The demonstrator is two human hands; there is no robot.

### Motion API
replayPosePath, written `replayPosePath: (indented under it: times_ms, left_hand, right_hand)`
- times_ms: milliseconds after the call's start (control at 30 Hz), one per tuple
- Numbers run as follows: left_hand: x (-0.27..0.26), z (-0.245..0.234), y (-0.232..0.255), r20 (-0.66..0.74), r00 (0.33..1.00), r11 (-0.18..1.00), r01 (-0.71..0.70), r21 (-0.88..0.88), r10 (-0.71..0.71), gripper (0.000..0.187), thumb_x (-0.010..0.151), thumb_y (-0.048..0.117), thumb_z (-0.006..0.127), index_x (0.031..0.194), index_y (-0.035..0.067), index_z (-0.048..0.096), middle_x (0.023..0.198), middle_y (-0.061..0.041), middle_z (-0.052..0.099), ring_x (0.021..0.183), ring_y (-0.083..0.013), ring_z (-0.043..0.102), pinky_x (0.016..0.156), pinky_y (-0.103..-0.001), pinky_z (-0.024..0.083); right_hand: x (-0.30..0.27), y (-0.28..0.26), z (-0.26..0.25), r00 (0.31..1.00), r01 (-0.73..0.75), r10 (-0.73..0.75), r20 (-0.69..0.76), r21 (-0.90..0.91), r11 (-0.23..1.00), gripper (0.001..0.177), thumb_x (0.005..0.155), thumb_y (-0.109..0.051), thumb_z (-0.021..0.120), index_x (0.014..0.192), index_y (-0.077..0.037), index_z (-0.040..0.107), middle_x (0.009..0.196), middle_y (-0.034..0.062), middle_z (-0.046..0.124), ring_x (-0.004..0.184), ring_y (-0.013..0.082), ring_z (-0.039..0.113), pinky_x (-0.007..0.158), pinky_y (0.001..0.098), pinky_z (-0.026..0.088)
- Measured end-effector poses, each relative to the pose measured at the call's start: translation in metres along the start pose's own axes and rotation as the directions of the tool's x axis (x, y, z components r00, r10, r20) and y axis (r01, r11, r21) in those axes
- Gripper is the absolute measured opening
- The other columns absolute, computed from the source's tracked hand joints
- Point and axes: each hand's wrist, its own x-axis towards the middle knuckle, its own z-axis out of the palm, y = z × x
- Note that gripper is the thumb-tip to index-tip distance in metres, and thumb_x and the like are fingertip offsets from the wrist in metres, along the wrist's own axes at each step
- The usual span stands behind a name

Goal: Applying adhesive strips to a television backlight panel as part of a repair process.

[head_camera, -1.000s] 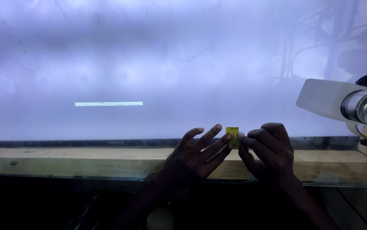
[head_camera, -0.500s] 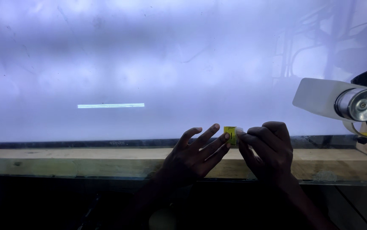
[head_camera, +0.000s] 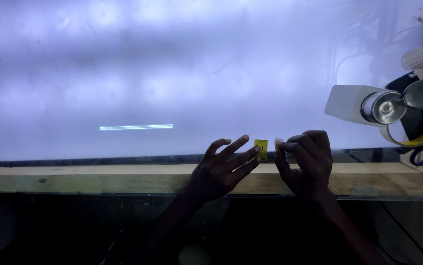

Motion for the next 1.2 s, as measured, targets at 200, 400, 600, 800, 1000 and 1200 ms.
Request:
replayPosePath:
  times_ms: [200,400,600,800,1000,1200]
  left_hand:
    - [-0.002,-0.004,0.006,-0.061,0.998,0.999,-0.011,-0.047,0.009,0.027,0.083,0.008,0.074,0.108,0.019,0.073,0.110,-0.003,0.073,0.117,-0.0278,0.064,0.094,-0.044,0.049]
    - [-0.001,-0.003,0.007,-0.066,0.995,0.983,0.060,-0.173,-0.072,0.014,0.088,0.014,0.070,0.101,0.016,0.075,0.106,-0.002,0.074,0.114,-0.0257,0.065,0.092,-0.041,0.049]
    - [0.020,0.002,0.031,0.075,0.914,0.909,0.405,-0.099,-0.399,0.045,0.086,0.033,0.073,0.126,0.016,0.060,0.125,-0.006,0.055,0.119,-0.0284,0.049,0.094,-0.044,0.041]
    - [0.032,0.008,0.039,0.170,0.855,0.867,0.498,-0.011,-0.489,0.039,0.084,0.031,0.074,0.115,0.017,0.055,0.131,-0.005,0.046,0.124,-0.0292,0.041,0.100,-0.043,0.034]
    - [0.038,0.005,0.039,0.172,0.834,0.839,0.541,-0.064,-0.525,0.035,0.081,0.028,0.075,0.104,0.014,0.052,0.124,-0.004,0.048,0.123,-0.0285,0.042,0.100,-0.042,0.032]
    - [0.034,0.010,0.041,0.113,0.840,0.830,0.543,-0.132,-0.531,0.027,0.083,0.025,0.073,0.099,0.014,0.053,0.105,0.000,0.056,0.113,-0.0238,0.049,0.094,-0.039,0.031]
  right_hand:
    - [-0.006,-0.014,-0.025,0.983,-0.031,0.069,-0.170,0.215,0.976,0.008,0.080,-0.001,0.075,0.074,-0.004,0.071,0.057,0.0042,0.061,0.065,0.0237,0.057,0.074,0.0365,0.045]
    - [-0.037,-0.009,-0.042,0.950,-0.136,0.207,-0.236,0.283,0.949,0.004,0.081,0.000,0.075,0.079,-0.002,0.072,0.059,0.0053,0.060,0.071,0.0251,0.058,0.079,0.0383,0.045]
    - [-0.049,-0.007,-0.046,0.942,-0.243,0.280,-0.183,0.200,0.949,0.007,0.086,0.004,0.073,0.082,-0.001,0.069,0.070,0.0063,0.061,0.079,0.0230,0.058,0.086,0.0378,0.043]
    - [-0.049,-0.005,-0.044,0.954,-0.253,0.265,-0.142,0.097,0.963,0.017,0.088,0.009,0.076,0.078,0.000,0.065,0.078,0.0100,0.065,0.081,0.0241,0.057,0.089,0.0396,0.045]
    - [-0.056,-0.002,-0.038,0.955,-0.241,0.250,-0.162,0.073,0.968,0.019,0.089,0.012,0.079,0.081,0.001,0.066,0.079,0.0124,0.065,0.080,0.0284,0.055,0.086,0.0411,0.044]
    - [-0.060,-0.002,-0.037,0.948,-0.280,0.286,-0.137,0.060,0.958,0.020,0.091,0.012,0.081,0.081,0.001,0.067,0.080,0.0125,0.066,0.086,0.0302,0.053,0.086,0.0394,0.043]
